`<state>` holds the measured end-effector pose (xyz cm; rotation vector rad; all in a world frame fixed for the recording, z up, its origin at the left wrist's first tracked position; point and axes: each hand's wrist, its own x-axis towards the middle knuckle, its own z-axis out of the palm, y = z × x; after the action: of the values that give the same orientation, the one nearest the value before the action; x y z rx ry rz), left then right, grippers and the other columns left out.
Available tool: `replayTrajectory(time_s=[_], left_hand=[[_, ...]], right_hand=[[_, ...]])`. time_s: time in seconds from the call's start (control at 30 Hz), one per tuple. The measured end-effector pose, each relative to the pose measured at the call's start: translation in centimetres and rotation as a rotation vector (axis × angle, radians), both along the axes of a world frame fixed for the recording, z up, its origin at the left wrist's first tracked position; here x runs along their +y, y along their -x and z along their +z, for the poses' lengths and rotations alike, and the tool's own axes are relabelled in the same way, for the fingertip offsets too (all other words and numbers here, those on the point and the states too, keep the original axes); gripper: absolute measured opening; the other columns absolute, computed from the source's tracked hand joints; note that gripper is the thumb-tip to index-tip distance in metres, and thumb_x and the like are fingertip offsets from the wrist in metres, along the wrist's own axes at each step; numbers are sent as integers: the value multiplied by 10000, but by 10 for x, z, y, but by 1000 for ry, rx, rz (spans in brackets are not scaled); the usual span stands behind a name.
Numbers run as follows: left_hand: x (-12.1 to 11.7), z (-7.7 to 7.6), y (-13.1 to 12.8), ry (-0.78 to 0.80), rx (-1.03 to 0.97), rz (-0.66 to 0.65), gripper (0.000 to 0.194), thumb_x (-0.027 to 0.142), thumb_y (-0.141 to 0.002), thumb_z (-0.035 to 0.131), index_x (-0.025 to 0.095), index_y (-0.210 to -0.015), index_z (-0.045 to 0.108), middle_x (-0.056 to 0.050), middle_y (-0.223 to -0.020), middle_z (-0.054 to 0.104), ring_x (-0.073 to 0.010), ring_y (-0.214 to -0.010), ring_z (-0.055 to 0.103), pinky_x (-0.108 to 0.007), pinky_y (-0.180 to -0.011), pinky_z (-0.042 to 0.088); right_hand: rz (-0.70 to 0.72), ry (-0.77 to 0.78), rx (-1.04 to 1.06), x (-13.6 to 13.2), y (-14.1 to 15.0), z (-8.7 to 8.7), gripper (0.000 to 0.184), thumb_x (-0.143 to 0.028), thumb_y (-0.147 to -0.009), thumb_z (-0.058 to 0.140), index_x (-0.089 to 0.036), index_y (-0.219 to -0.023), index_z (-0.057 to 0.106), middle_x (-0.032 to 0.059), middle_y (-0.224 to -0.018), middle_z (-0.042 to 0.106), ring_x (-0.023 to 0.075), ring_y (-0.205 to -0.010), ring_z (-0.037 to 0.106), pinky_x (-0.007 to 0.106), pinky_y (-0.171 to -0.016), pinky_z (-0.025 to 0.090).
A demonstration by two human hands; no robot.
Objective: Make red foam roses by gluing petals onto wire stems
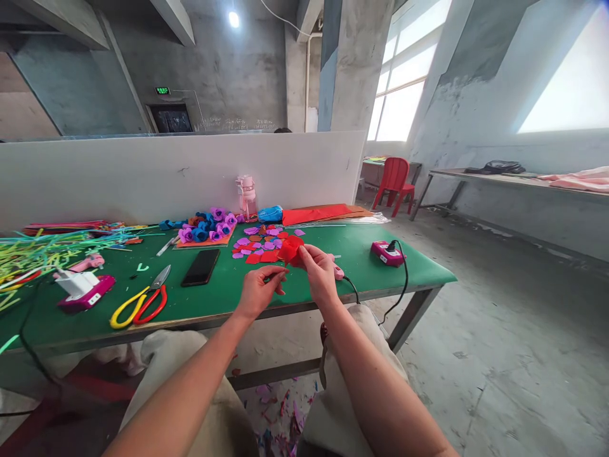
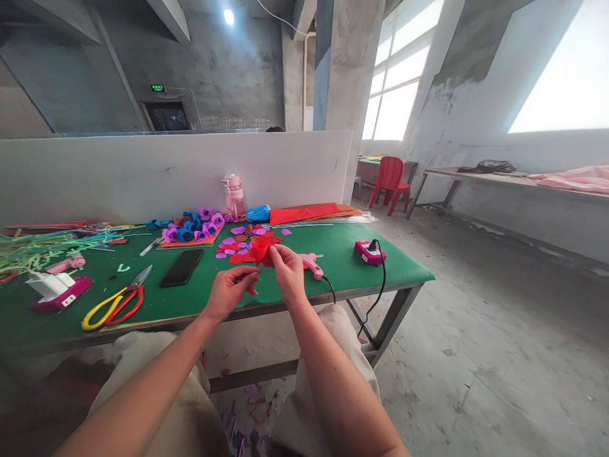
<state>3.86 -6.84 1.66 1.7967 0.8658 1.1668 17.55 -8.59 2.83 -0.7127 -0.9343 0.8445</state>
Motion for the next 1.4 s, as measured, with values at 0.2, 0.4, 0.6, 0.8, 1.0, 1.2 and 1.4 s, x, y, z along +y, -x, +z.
replayTrajectory(time_s=[0.2, 0.4, 0.6, 0.8, 1.0, 1.2, 1.4], left_hand=[[0, 0, 1, 1, -12, -6, 248, 368, -752, 606, 146, -816, 696, -12, -637, 641, -110, -454, 580, -235, -469, 500], [0, -1, 1, -10, 3, -10, 246, 367, -758, 596, 150, -819, 697, -11, -640, 641, -109, -455, 582, -242, -476, 507], [-3, 1, 0, 9, 2, -7, 241, 363, -752, 598, 148, -807, 692, -8, -621, 636, -111, -462, 577, -242, -470, 507], [-2, 0, -1, 6, 10, -9, 236, 360, -750, 600, 151, -805, 694, -9, -641, 638, -107, -450, 577, -237, -466, 505], [-2, 0, -1, 3, 11, -15, 237, 361, -754, 597, 152, -802, 698, -13, -643, 628, -105, -450, 572, -229, -461, 500], [-3, -1, -1, 6, -8, -29, 244, 375, -745, 607, 158, -802, 704, -15, -636, 638, -109, -451, 570, -230, -455, 501], [-1, -4, -1, 12, 5, -32, 261, 385, -753, 599, 158, -822, 706, -13, -632, 630, -109, -445, 572, -238, -465, 506]], right_hand=[[9, 10, 23, -2, 1, 2, 247, -426, -690, 659, -187, -748, 669, -1, -663, 643, 140, -618, 567, 263, -607, 458], [36, 4, 48, -2, 1, 1, 231, -411, -691, 657, -191, -762, 673, 6, -710, 671, 168, -701, 610, 278, -647, 482], [38, 16, 43, -3, 1, 2, 242, -424, -684, 654, -193, -753, 674, 8, -716, 677, 188, -739, 622, 286, -641, 492], [9, 27, 31, -2, -1, 1, 267, -441, -671, 654, -190, -762, 674, 7, -718, 676, 189, -739, 620, 287, -642, 494], [21, 7, 21, -2, -2, 0, 261, -434, -691, 644, -188, -771, 678, 12, -703, 667, 180, -728, 616, 278, -632, 491], [17, 27, -19, -3, -2, 0, 291, -468, -691, 632, -195, -778, 680, 11, -697, 661, 175, -688, 602, 284, -625, 479], [-3, 21, -46, -2, -4, -2, 317, -491, -728, 597, -187, -744, 682, 6, -672, 647, 161, -670, 579, 277, -643, 464]])
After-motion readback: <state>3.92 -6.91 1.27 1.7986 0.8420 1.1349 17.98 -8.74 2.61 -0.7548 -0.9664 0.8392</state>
